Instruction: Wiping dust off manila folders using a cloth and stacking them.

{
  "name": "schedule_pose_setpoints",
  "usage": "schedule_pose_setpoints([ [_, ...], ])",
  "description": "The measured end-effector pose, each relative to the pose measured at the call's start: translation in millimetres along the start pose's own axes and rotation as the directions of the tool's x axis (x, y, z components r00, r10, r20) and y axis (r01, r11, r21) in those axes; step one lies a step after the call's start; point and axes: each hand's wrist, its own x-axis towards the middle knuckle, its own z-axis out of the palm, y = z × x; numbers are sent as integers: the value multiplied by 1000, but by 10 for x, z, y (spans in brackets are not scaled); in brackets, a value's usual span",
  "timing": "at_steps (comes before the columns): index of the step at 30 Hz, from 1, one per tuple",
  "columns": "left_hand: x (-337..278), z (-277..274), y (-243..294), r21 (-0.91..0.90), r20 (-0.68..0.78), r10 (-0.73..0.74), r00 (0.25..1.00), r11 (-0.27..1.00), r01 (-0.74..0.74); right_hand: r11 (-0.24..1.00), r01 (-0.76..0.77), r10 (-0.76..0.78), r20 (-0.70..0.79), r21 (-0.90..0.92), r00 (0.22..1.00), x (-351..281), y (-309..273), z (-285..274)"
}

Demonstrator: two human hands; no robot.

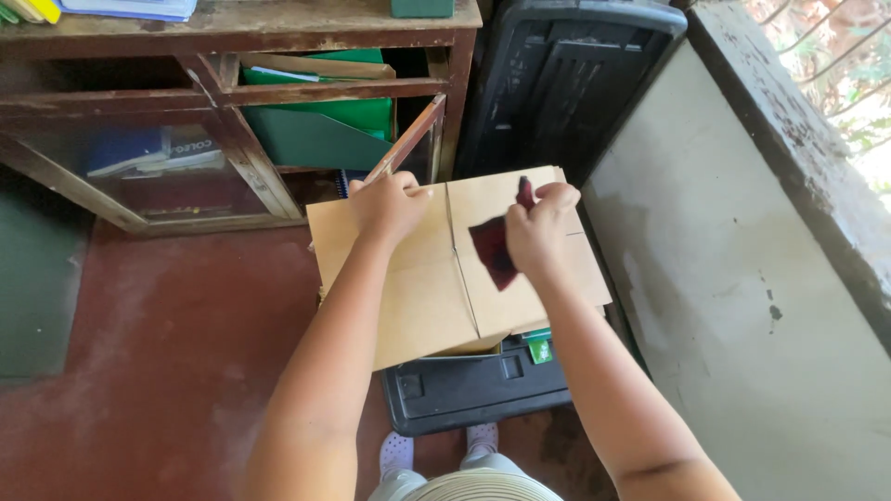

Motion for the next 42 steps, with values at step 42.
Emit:
schedule_pose_setpoints([
  [42, -391, -180, 40, -516, -20, 147, 989, 846, -136, 762, 482, -425, 227, -432, 876, 10, -286, -788],
])
